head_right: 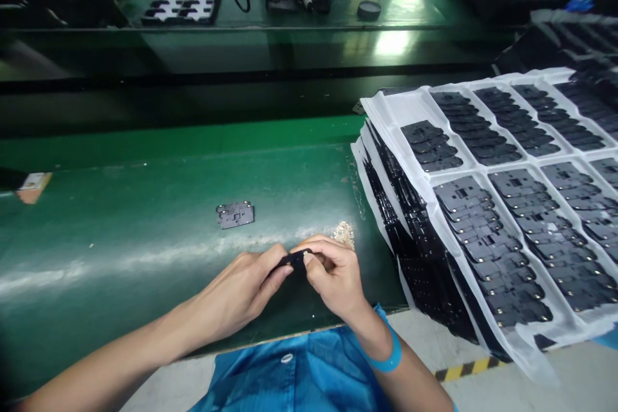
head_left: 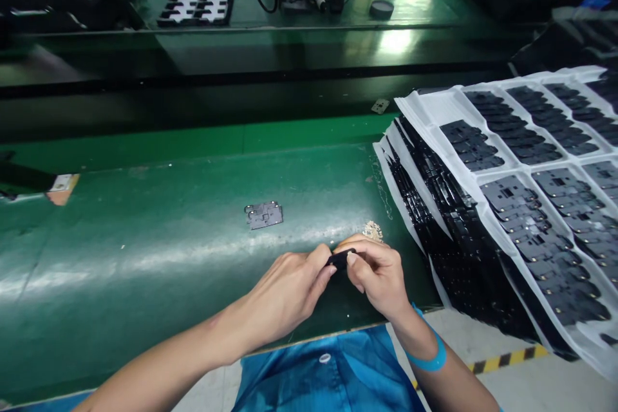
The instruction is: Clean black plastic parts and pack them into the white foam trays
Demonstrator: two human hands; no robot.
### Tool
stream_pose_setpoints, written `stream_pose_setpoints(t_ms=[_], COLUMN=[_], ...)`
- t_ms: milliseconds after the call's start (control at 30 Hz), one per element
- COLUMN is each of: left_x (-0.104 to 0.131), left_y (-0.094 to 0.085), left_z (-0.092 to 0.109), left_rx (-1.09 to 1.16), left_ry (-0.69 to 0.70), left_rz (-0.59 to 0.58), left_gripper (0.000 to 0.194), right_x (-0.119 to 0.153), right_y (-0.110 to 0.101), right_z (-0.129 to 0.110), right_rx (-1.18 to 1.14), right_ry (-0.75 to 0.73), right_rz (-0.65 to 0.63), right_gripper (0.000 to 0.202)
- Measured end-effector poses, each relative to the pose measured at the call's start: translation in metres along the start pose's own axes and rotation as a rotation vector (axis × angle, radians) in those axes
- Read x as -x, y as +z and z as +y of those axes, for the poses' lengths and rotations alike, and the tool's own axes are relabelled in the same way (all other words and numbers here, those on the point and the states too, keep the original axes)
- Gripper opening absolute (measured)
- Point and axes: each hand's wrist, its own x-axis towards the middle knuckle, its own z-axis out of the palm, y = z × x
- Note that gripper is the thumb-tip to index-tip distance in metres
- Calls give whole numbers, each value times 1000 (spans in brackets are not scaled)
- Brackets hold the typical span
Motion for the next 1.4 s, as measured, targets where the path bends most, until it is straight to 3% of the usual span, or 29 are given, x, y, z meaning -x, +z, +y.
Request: stream_pose_setpoints(t_ms=[300,900,1400], left_x=[-4,-8,-14], left_y=[1,4,4], left_z=[0,0,3], left_rx=[-54,-58,-11], left_ry=[19,32,-20], left_rz=[7,-22,-91], left_gripper=[20,19,18], right_x=[0,4,7], right_y=[-3,-10,-12], right_z=[1,8,11], right_rx=[-96,-168,-116], right_ry=[68,20,40], right_rz=[3,-32,-18], right_gripper=[25,16,22])
